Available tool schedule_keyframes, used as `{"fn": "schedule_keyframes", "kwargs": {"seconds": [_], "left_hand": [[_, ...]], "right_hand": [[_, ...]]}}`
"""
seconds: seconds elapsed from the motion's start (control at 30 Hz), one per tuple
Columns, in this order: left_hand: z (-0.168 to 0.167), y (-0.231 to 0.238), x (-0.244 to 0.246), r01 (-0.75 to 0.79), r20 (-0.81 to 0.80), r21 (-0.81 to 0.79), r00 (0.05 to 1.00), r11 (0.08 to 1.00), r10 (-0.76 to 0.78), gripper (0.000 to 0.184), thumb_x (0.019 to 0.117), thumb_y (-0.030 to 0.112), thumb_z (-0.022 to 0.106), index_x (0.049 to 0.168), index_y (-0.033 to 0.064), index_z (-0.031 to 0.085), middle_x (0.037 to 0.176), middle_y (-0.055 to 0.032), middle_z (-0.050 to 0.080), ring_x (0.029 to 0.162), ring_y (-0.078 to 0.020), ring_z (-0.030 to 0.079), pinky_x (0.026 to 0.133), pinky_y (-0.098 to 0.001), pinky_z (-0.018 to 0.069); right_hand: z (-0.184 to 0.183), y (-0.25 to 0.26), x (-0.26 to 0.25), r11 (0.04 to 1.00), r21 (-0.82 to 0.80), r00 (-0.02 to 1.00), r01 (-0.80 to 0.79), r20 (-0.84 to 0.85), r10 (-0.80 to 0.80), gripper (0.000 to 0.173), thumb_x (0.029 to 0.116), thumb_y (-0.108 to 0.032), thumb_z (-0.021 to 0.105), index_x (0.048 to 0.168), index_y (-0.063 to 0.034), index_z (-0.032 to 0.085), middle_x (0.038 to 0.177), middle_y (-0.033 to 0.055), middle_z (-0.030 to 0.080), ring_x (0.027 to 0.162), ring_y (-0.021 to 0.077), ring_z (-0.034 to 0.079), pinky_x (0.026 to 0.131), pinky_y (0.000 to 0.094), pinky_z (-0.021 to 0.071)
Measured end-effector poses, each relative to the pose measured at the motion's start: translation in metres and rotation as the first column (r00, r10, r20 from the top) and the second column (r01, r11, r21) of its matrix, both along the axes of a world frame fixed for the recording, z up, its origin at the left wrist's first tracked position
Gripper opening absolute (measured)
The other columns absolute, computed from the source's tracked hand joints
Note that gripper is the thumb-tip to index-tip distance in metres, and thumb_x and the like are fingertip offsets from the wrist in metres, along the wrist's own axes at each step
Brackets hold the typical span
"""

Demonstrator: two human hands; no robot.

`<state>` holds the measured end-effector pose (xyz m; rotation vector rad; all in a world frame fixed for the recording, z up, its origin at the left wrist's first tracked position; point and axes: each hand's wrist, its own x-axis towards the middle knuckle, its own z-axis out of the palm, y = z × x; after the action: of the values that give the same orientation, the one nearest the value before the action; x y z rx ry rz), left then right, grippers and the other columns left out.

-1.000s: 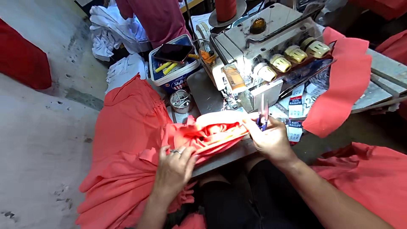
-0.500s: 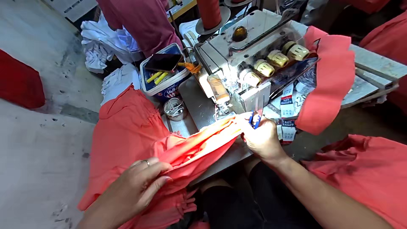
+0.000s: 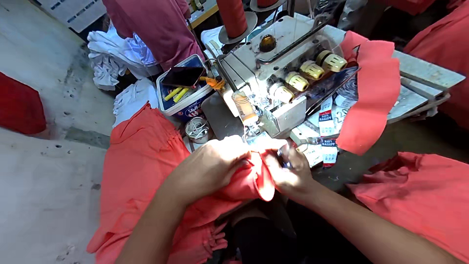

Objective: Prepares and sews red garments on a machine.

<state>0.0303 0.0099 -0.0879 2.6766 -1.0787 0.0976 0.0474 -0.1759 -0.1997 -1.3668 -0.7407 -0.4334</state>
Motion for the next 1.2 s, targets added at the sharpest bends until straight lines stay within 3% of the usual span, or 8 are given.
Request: {"fn": "schedule_keyframes", "kwargs": {"seconds": [0.07,0.13,0.17,0.43,0.67,0.9,1.07,1.2], "left_hand": [[0.003,0.01,-0.011,-0.079,0.088,0.006,0.993,0.997,0.078,0.023,0.1008,0.016,0.054,0.093,0.0077,0.073,0.086,-0.0041,0.068,0.083,-0.0129,0.067,0.074,-0.0267,0.0547],[0.006,0.026,-0.025,-0.145,0.208,-0.013,0.967,0.989,0.145,0.019,0.0987,0.011,0.057,0.095,0.0067,0.074,0.095,-0.0081,0.07,0.09,-0.0156,0.068,0.08,-0.0278,0.0562],[0.004,0.033,-0.032,-0.165,0.255,-0.034,0.952,0.986,0.168,0.017,0.0984,0.01,0.058,0.094,0.0058,0.074,0.096,-0.0099,0.068,0.091,-0.0161,0.067,0.081,-0.0261,0.0543],[-0.035,0.044,-0.061,-0.201,0.457,-0.173,0.851,0.964,0.259,0.005,0.1041,0.012,0.058,0.107,0.0087,0.058,0.097,-0.0089,0.064,0.102,-0.0175,0.065,0.096,-0.026,0.051],[-0.043,0.042,-0.062,-0.23,0.477,-0.185,0.829,0.955,0.292,0.009,0.1049,0.017,0.057,0.102,0.0076,0.057,0.093,-0.0095,0.062,0.091,-0.0154,0.064,0.086,-0.0212,0.0513],[-0.036,0.04,-0.062,-0.312,0.319,-0.143,0.884,0.939,0.342,0.023,0.1027,0.021,0.059,0.098,0.003,0.074,0.078,-0.0102,0.06,0.074,-0.0166,0.059,0.069,-0.0233,0.0476],[-0.032,0.042,-0.056,-0.325,0.194,-0.155,0.916,0.933,0.351,0.024,0.1008,0.023,0.059,0.095,0.005,0.075,0.08,-0.0075,0.064,0.074,-0.0117,0.06,0.068,-0.0206,0.0479],[-0.032,0.046,-0.047,-0.345,0.025,-0.225,0.933,0.911,0.36,0.023,0.0983,0.023,0.061,0.092,0.006,0.074,0.08,-0.0008,0.061,0.078,-0.0015,0.057,0.071,-0.013,0.0453]], "right_hand": [[-0.007,-0.014,0.003,0.978,-0.165,0.973,-0.125,0.175,0.153,0.022,0.1042,-0.018,0.052,0.104,-0.0006,0.066,0.091,0.0097,0.066,0.09,0.0065,0.063,0.083,0.017,0.0513],[-0.014,-0.022,0.002,0.93,-0.36,0.928,-0.074,0.318,0.197,0.026,0.0982,-0.023,0.051,0.096,-0.0047,0.07,0.07,0.0072,0.058,0.062,0.0146,0.057,0.055,0.0251,0.0437],[-0.016,-0.026,0.002,0.903,-0.428,0.911,-0.03,0.36,0.202,0.026,0.0977,-0.022,0.05,0.095,-0.006,0.07,0.066,0.0065,0.058,0.058,0.0161,0.057,0.051,0.0277,0.0426],[-0.014,-0.036,0.008,0.916,-0.395,0.894,-0.068,0.384,0.231,0.027,0.1041,-0.021,0.048,0.091,-0.0054,0.066,0.071,0.0072,0.053,0.066,0.0154,0.052,0.057,0.024,0.0399],[-0.019,-0.035,0.004,0.928,-0.307,0.92,-0.209,0.259,0.293,0.022,0.1032,-0.016,0.052,0.096,-0.001,0.066,0.082,0.0098,0.055,0.076,0.0083,0.052,0.067,0.0128,0.0407],[-0.023,-0.032,0.002,0.922,-0.217,0.931,-0.32,0.111,0.349,0.021,0.1037,-0.014,0.053,0.098,0.0019,0.066,0.092,0.0113,0.059,0.091,0.0032,0.056,0.083,0.0087,0.043],[-0.024,-0.03,0.001,0.927,-0.215,0.943,-0.308,0.06,0.327,0.023,0.1041,-0.014,0.052,0.095,0.0022,0.066,0.097,0.0116,0.06,0.096,0.0027,0.057,0.087,0.009,0.0434],[-0.024,-0.026,0.0,0.954,-0.17,0.968,-0.246,0.01,0.252,0.015,0.1003,-0.008,0.059,0.097,0.0043,0.068,0.098,0.0116,0.07,0.096,0.0011,0.063,0.088,0.011,0.0487]]}}
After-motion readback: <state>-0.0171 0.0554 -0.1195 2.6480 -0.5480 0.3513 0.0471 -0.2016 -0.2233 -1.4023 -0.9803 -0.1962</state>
